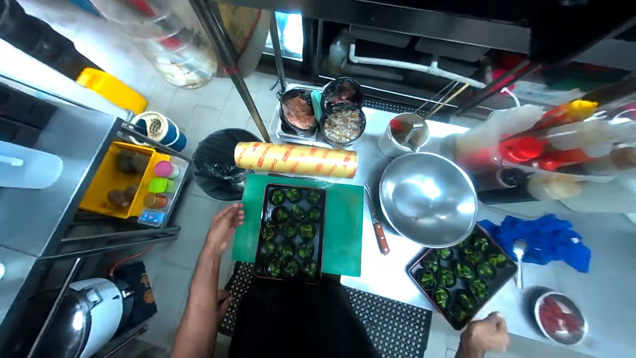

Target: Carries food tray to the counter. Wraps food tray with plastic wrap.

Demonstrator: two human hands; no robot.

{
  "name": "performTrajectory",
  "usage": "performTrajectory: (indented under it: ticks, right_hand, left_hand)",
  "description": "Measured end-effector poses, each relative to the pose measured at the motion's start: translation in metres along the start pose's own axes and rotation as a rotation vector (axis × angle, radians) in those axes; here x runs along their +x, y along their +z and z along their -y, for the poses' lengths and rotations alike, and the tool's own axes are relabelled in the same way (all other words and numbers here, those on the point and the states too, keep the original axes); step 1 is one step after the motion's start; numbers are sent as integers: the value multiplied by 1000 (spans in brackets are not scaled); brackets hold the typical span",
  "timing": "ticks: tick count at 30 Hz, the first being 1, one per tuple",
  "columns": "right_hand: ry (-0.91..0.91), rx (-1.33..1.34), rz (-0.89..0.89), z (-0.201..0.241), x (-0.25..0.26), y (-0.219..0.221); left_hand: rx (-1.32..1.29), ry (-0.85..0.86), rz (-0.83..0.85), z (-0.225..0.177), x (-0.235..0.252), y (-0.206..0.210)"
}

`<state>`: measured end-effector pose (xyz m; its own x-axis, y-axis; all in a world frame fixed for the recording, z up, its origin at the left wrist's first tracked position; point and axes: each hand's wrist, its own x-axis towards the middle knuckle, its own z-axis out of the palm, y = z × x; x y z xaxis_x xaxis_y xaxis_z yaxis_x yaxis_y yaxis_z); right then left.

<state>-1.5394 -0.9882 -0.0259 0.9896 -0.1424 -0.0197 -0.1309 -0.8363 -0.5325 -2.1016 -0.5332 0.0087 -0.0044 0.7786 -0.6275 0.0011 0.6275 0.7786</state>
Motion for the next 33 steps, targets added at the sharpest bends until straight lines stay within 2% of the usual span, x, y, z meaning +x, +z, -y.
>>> performTrajectory:
  ticks: [3,6,9,12,14,16,18,20,22,26,33]
  right_hand:
    - [0,309,-117,30,-33,-7]
    - [-255,469,-185,88,-84,-5]
    - [-604,380,-12,162,-148,15]
    - [-765,188,180,230,-189,66]
    - [-698,-58,488,264,-192,103]
    - [-484,-183,874,301,-189,135]
    - [-216,96,1124,324,-198,170]
    - [87,336,1280,336,-207,201]
    - [228,371,1330,343,-213,225]
    - [214,288,1318,359,-234,253]
    - [196,125,1252,357,-231,263]
  left_hand:
    - [-174,-80,-65,5,22,-18]
    - [-143,-55,-104,-1,54,-16]
    - [212,88,-89,-17,95,-2]
    - [328,148,-7,-22,144,14]
    - [260,93,74,-22,168,23]
    - [217,66,140,-19,180,25]
    - [192,85,168,-16,188,25]
    - [155,98,171,-9,194,25]
    - [137,130,138,0,200,24]
    - [148,186,130,0,203,21]
    - [71,177,159,2,202,15]
